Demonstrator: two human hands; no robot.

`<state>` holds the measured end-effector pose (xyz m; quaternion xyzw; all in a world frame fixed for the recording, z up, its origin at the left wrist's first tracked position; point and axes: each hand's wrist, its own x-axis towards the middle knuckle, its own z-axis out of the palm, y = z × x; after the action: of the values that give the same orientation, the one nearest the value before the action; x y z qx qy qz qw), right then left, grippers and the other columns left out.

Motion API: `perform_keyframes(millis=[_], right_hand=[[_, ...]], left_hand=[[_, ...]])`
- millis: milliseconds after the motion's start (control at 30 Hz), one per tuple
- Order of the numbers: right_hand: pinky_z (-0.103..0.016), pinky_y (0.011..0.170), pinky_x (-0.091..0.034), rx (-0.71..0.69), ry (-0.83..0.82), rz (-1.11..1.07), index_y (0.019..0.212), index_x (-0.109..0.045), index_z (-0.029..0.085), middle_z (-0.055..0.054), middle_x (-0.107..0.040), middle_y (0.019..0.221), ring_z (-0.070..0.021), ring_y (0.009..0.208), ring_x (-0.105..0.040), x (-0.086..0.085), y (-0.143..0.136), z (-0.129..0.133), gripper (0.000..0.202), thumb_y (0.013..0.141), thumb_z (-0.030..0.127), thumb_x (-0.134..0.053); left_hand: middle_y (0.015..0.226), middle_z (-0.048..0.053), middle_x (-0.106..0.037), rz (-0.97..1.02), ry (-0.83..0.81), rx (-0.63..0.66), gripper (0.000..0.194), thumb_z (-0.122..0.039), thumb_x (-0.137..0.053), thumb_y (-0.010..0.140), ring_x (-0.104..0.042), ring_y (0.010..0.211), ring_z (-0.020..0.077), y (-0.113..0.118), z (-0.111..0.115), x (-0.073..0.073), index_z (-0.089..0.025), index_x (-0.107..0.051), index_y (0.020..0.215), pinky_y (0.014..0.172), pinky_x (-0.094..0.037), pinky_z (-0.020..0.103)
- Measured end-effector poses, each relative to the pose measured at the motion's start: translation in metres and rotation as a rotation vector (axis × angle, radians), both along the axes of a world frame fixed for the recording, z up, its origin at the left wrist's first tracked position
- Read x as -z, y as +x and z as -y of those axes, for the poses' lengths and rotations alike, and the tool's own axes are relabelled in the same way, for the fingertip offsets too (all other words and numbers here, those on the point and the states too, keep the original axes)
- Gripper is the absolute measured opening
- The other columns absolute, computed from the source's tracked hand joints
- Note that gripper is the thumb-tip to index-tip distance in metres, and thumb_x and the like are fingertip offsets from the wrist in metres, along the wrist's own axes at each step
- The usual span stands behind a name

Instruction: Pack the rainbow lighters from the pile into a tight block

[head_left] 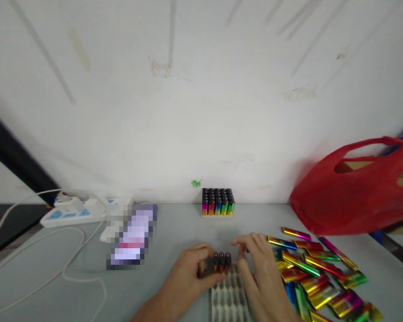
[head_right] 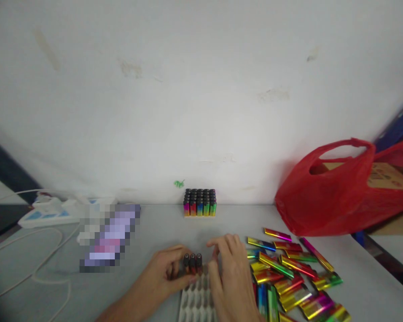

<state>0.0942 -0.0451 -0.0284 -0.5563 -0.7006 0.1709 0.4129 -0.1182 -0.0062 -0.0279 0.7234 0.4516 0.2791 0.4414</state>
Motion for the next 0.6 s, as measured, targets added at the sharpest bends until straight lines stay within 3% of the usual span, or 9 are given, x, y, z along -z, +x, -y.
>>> perform_keyframes(millis=[67,167,333,467,600], right_hand=[[-0.05,0.095,-0.042,0.103,0.074,0.241,0.105,-0.067,0.024,-0.01,-0.065,0.103,-0.034,0.102,-0.056,0.001,0.011,-0.007,0.028,0.092,0.006,-0.052],[-0.051,0.092,-0.042,0.227,0.089,0.535,0.099,-0.064,0.021,-0.013,-0.061,0.102,-0.0367,0.1,-0.054,-0.001,0.033,-0.014,0.025,0.083,0.003,-0.058],[-0.045,0.083,-0.043,0.213,0.046,0.78,0.096,-0.061,0.021,-0.012,-0.057,0.099,-0.0346,0.094,-0.054,0.005,0.067,-0.019,0.029,0.077,-0.001,-0.06],[-0.042,0.08,-0.039,0.21,0.064,0.869,0.096,-0.061,0.022,-0.01,-0.06,0.096,-0.0335,0.091,-0.055,0.014,0.071,-0.026,0.026,0.085,-0.002,-0.06],[-0.046,0.084,-0.038,0.243,0.088,0.934,0.097,-0.063,0.021,-0.01,-0.063,0.094,-0.0346,0.093,-0.057,0.015,0.055,-0.035,0.018,0.098,0.003,-0.06]], left_hand=[[0.074,-0.005,-0.053,-0.003,-0.007,-0.009,0.014,-0.024,-0.086,0.082,-0.05,0.067,0.0155,0.0,0.001,-0.002,-0.018,-0.073,0.078,0.062,-0.032,0.026],[0.077,-0.004,-0.057,0.006,-0.029,-0.008,0.011,-0.025,-0.085,0.082,-0.05,0.067,0.0155,-0.002,0.0,-0.001,-0.019,-0.08,0.091,0.061,-0.033,0.026],[0.084,-0.002,-0.066,0.052,-0.074,-0.007,0.023,-0.028,-0.085,0.082,-0.053,0.069,0.0156,-0.005,-0.005,0.007,-0.019,-0.083,0.103,0.061,-0.037,0.024],[0.08,-0.002,-0.065,0.083,-0.096,-0.008,0.026,-0.031,-0.084,0.082,-0.052,0.068,0.0152,-0.007,-0.007,0.008,-0.018,-0.082,0.103,0.061,-0.038,0.023],[0.076,-0.003,-0.06,0.082,-0.104,0.002,0.024,-0.032,-0.084,0.081,-0.049,0.067,0.0146,-0.011,-0.009,0.006,-0.017,-0.082,0.099,0.059,-0.037,0.023]])
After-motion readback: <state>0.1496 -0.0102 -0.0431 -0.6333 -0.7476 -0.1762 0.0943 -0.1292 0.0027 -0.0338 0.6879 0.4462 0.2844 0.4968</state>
